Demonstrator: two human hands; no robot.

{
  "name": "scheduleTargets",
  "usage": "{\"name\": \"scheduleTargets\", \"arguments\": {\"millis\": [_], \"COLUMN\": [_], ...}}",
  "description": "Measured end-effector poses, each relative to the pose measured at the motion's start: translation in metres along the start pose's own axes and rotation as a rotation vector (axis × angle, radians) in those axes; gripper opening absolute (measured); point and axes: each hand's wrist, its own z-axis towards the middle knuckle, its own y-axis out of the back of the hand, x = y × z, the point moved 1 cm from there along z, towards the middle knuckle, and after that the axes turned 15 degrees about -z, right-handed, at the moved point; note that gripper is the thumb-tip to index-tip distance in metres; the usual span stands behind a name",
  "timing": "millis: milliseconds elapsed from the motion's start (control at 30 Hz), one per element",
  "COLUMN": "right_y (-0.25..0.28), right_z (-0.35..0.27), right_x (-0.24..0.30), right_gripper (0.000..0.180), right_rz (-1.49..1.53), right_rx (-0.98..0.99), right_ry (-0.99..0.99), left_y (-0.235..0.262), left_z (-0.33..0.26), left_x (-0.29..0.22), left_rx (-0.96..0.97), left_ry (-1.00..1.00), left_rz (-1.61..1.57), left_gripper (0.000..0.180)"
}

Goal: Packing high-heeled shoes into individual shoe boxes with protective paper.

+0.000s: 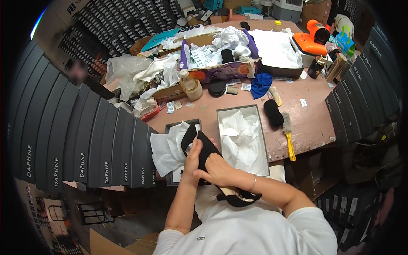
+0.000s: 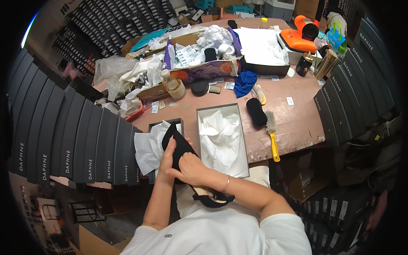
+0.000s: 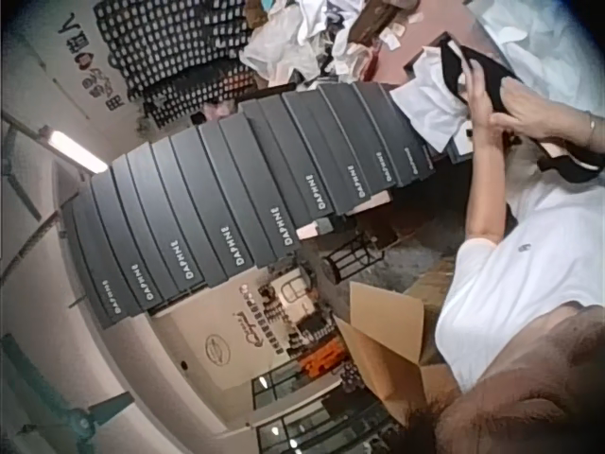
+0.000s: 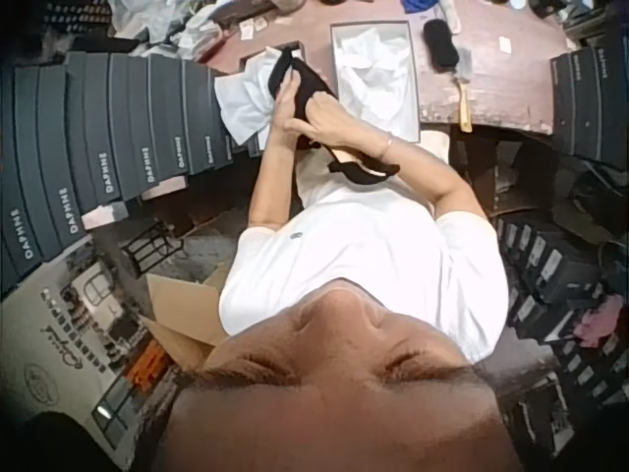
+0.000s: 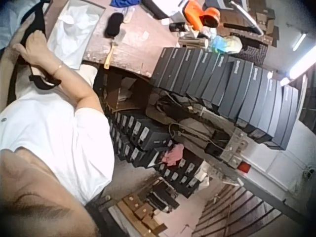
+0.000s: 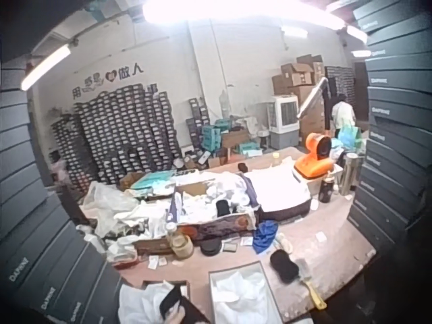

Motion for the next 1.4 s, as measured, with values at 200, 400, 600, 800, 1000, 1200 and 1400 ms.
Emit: {"name": "scheduleTargets", "arguments": {"millis": [200,400,600,800,1000,1200,1400], "right_y": [-0.015,-0.015,0.016,0.001,0.039,0.086,0.046], "right_z": [0.004,0.007,-0.021,0.012,-0.017,-0.033,-0.014], "right_x": [0.008,0.021,0.032,0.016,0.012,-0.010,-0.121], "right_gripper": [0.073,0.071,0.079,0.078,0.064,0.039,0.020], "right_rz": [0.117,0.085,0.111,0.128,0.388,0.517,-0.544], "right_rx": [-0.167,0.408,-0.038,0.120,0.389,0.555,-0.036], "right_ry": [-0.004,-0.090,0.331,-0.098,0.145,-0.271,-0.117], "left_y": [0.016,0.020,0.004,0.004,0.022,0.032,0.017], "left_z": [0.006,-0.026,-0.021,-0.017,-0.006,-0.015,-0.060], "left_x": [-0.005,0.007,-0.013,0.005,-0.006,-0.003,0.045], "left_rx": [-0.056,0.029,0.090,-0.093,0.002,0.206,0.139], "left_ry": [-0.076,-0.219,-0.127,-0.153,-0.118,0.038,0.280], "left_rz": [0.044,-0.086,0.020,-0.093,-0.018,-0.070,-0.318], "left_gripper": [0.045,0.052,0.049,0.039,0.050,0.059,0.077]}}
